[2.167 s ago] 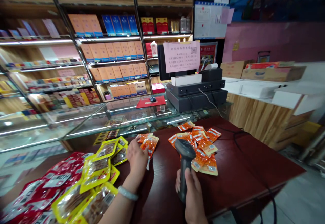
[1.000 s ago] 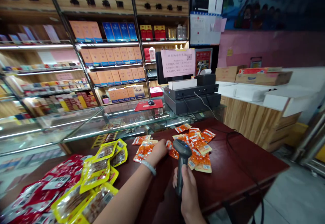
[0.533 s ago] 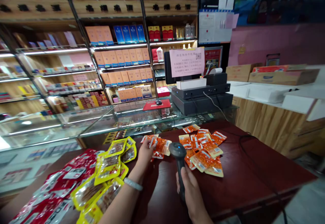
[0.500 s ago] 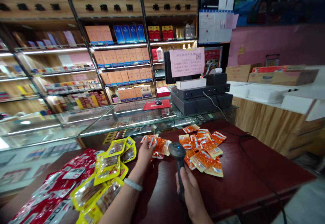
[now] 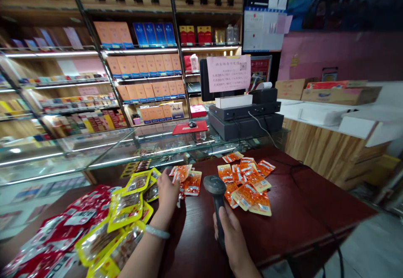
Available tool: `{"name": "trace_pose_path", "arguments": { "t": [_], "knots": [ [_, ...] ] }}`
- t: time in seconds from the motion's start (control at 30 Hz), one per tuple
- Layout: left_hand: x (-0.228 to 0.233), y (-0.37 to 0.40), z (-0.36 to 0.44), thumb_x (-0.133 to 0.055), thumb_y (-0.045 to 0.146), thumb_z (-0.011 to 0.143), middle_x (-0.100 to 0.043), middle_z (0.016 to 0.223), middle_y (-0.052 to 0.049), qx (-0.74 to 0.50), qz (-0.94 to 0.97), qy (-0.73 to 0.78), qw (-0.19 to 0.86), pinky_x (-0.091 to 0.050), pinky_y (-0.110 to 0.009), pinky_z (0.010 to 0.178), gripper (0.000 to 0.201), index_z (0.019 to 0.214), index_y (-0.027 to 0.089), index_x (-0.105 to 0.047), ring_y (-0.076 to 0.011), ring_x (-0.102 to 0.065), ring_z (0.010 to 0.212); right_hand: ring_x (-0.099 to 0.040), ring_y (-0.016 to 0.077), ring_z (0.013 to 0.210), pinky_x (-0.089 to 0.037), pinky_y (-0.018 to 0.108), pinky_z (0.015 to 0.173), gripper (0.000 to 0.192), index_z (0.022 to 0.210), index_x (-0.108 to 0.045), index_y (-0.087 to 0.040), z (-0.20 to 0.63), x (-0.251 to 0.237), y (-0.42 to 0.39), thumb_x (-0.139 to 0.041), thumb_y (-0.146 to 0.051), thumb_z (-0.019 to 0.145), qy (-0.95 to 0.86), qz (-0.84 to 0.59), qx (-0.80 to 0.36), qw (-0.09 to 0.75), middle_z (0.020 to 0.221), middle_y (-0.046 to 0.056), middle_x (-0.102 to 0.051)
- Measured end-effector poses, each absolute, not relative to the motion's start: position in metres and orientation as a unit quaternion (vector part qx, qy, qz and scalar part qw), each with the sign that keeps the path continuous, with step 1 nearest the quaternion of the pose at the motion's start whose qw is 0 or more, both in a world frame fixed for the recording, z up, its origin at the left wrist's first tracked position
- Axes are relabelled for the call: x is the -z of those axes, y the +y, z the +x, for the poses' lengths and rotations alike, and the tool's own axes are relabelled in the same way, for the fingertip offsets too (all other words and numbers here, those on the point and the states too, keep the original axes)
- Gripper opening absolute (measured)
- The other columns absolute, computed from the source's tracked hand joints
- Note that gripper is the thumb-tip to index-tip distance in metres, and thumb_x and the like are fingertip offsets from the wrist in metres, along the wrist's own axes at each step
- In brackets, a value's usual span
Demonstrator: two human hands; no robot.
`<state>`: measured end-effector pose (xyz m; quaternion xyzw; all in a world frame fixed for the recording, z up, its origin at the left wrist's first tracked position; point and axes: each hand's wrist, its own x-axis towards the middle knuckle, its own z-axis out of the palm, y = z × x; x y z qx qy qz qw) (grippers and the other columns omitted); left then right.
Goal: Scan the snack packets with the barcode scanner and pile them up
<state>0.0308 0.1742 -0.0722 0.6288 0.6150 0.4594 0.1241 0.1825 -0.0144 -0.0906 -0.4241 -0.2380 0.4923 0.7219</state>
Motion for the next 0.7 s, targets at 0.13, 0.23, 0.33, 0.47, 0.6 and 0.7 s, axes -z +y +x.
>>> {"name": "trace_pose_path", "arguments": {
  "t": [0.13, 0.23, 0.33, 0.47, 0.6, 0.7],
  "knots": [
    [0.063, 0.153, 0.06, -0.059, 0.02, 0.084, -0.055, 0.132, -0.014, -0.397, 0.736, 0.537, 0.114, -0.041, -0.039, 0.107, 0.042, 0.125, 0.018, -0.055, -0.0256, -0.052, 0.126, -0.041, 0.0096, 0.051, -0.035, 0.021, 0.047, 0.046, 0.072, -0.06, -0.018, 0.184, 0.09, -0.015, -0.066, -0.063, 0.082, -0.204, -0.431, -0.458, 0.75, 0.059, -0.004, -0.05],
    [0.06, 0.142, 0.096, -0.062, 0.029, 0.085, -0.064, 0.117, -0.012, -0.287, 0.804, 0.496, 0.159, -0.044, -0.035, 0.1, 0.032, 0.115, 0.018, -0.063, -0.0244, -0.059, 0.112, -0.042, 0.0106, 0.052, -0.037, 0.022, 0.047, 0.046, 0.073, -0.061, -0.019, 0.186, 0.091, -0.013, -0.063, -0.064, 0.084, -0.173, -0.43, -0.438, 0.77, 0.059, -0.003, -0.052],
    [0.058, 0.14, 0.133, -0.058, 0.04, 0.087, -0.066, 0.11, -0.017, -0.201, 0.828, 0.502, 0.145, -0.045, -0.038, 0.093, 0.035, 0.107, 0.013, -0.067, -0.0285, -0.061, 0.105, -0.044, 0.0117, 0.052, -0.038, 0.023, 0.045, 0.044, 0.078, -0.062, -0.02, 0.187, 0.091, -0.012, -0.067, -0.063, 0.081, -0.146, -0.425, -0.432, 0.782, 0.06, -0.003, -0.054],
    [0.062, 0.149, 0.172, -0.048, 0.03, 0.09, -0.06, 0.118, -0.025, -0.15, 0.814, 0.555, 0.084, -0.04, -0.045, 0.094, 0.036, 0.111, 0.007, -0.065, -0.0355, -0.055, 0.114, -0.045, 0.0117, 0.05, -0.039, 0.023, 0.044, 0.044, 0.081, -0.061, -0.021, 0.187, 0.092, -0.012, -0.069, -0.064, 0.079, -0.132, -0.418, -0.438, 0.785, 0.058, -0.005, -0.053],
    [0.069, 0.157, 0.192, -0.045, 0.022, 0.089, -0.058, 0.122, -0.025, -0.146, 0.808, 0.564, 0.086, -0.038, -0.047, 0.094, 0.033, 0.113, 0.009, -0.064, -0.0359, -0.052, 0.115, -0.046, 0.0121, 0.047, -0.035, 0.024, 0.039, 0.044, 0.08, -0.06, -0.021, 0.188, 0.093, -0.009, -0.069, -0.064, 0.078, -0.124, -0.4, -0.454, 0.787, 0.057, -0.004, -0.055],
    [0.065, 0.16, 0.192, -0.047, 0.025, 0.09, -0.061, 0.12, -0.023, -0.144, 0.801, 0.57, 0.117, -0.04, -0.044, 0.093, 0.03, 0.107, 0.01, -0.065, -0.0354, -0.054, 0.115, -0.047, 0.0121, 0.048, -0.035, 0.024, 0.04, 0.045, 0.08, -0.06, -0.02, 0.189, 0.094, -0.008, -0.068, -0.065, 0.079, -0.125, -0.396, -0.456, 0.787, 0.06, -0.003, -0.058]
  ]
}}
